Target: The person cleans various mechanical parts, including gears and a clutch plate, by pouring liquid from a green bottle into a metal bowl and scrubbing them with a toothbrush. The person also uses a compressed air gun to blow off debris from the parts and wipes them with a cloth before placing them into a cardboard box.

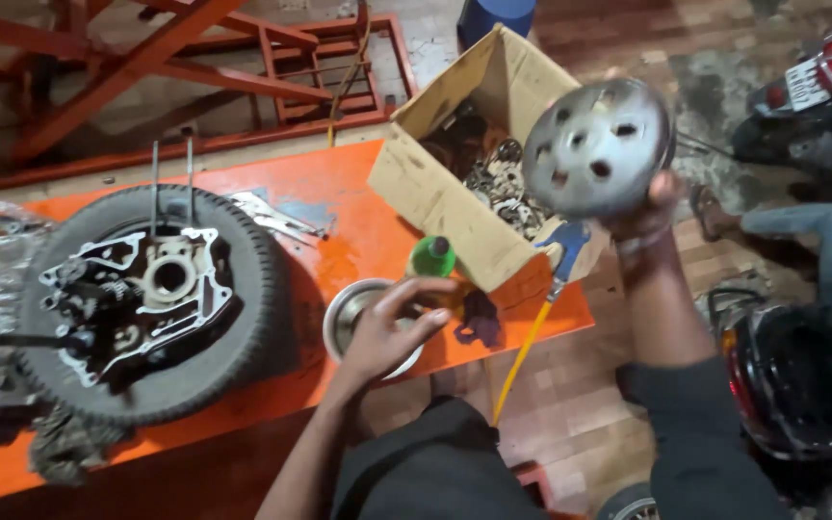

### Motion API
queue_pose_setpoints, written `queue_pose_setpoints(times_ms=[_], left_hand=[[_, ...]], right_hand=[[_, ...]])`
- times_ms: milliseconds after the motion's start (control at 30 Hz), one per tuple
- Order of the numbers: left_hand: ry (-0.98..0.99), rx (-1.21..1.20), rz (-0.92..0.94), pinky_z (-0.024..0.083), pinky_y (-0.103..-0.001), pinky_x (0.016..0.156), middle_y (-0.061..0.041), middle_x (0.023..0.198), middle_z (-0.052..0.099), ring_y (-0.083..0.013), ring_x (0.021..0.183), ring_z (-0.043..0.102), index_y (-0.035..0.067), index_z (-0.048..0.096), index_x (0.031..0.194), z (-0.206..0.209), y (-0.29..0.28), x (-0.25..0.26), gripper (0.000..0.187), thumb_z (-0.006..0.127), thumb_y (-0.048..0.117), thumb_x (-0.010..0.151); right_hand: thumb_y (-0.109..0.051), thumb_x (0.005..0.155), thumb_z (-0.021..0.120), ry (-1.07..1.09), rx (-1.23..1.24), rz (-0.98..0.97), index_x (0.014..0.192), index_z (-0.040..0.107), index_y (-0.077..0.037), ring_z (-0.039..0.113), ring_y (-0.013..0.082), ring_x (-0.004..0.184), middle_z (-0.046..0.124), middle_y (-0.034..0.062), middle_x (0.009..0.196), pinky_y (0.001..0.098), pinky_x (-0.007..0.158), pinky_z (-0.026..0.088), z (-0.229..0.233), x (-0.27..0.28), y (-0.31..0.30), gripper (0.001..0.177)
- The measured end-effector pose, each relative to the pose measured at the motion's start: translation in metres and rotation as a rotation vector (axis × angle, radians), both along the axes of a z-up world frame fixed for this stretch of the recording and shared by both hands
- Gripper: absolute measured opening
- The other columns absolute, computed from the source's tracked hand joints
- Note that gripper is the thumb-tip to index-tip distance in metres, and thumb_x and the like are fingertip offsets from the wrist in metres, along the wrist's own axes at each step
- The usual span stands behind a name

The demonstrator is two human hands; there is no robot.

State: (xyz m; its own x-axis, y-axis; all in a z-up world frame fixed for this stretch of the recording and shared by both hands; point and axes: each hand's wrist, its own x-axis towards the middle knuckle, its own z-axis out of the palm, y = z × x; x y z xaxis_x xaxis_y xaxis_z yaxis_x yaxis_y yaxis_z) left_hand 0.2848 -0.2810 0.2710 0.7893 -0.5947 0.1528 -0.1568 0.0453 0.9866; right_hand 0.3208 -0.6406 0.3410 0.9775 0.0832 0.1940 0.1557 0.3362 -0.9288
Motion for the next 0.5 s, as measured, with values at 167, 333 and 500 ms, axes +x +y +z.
queue_pose_setpoints(times_ms=[167, 333, 500], left_hand=[[0.361, -0.348, -0.205, 0.058, -0.031, 0.091, -0.001, 0.146, 0.053, -0.0134, 0.119, 0.063, 0.020, 0.038, 0.153, -0.012, -0.003, -0.006, 0.079, 0.079, 0.038, 0.087], [0.839, -0.758, -0.033, 0.053, -0.043, 0.095, -0.013, 0.151, 0.052, -0.0277, 0.121, 0.058, 0.017, 0.040, 0.162, -0.140, 0.011, -0.016, 0.087, 0.072, 0.058, 0.091], [0.974, -1.042, 0.142, 0.052, -0.063, 0.098, -0.017, 0.145, 0.055, -0.0369, 0.127, 0.059, 0.011, 0.048, 0.148, -0.148, 0.044, -0.029, 0.088, 0.051, 0.077, 0.090]], right_hand=[[-0.043, 0.064, 0.092, 0.039, -0.175, 0.145, 0.167, 0.022, -0.010, 0.048, 0.0294, 0.148, 0.042, 0.0141, 0.158, 0.0429, 0.124, 0.042, -0.033, -0.063, 0.100, 0.129], [-0.049, 0.072, 0.089, 0.040, -0.839, 0.175, 0.155, 0.036, -0.009, 0.057, 0.0291, 0.134, 0.053, 0.0172, 0.146, 0.0422, 0.106, 0.051, -0.095, -0.048, 0.181, 0.106], [-0.057, 0.088, 0.062, 0.281, -1.176, 0.036, 0.148, 0.054, -0.017, 0.070, 0.0286, 0.112, 0.070, 0.0121, 0.133, 0.0484, 0.102, 0.054, -0.092, 0.014, 0.191, 0.073]])
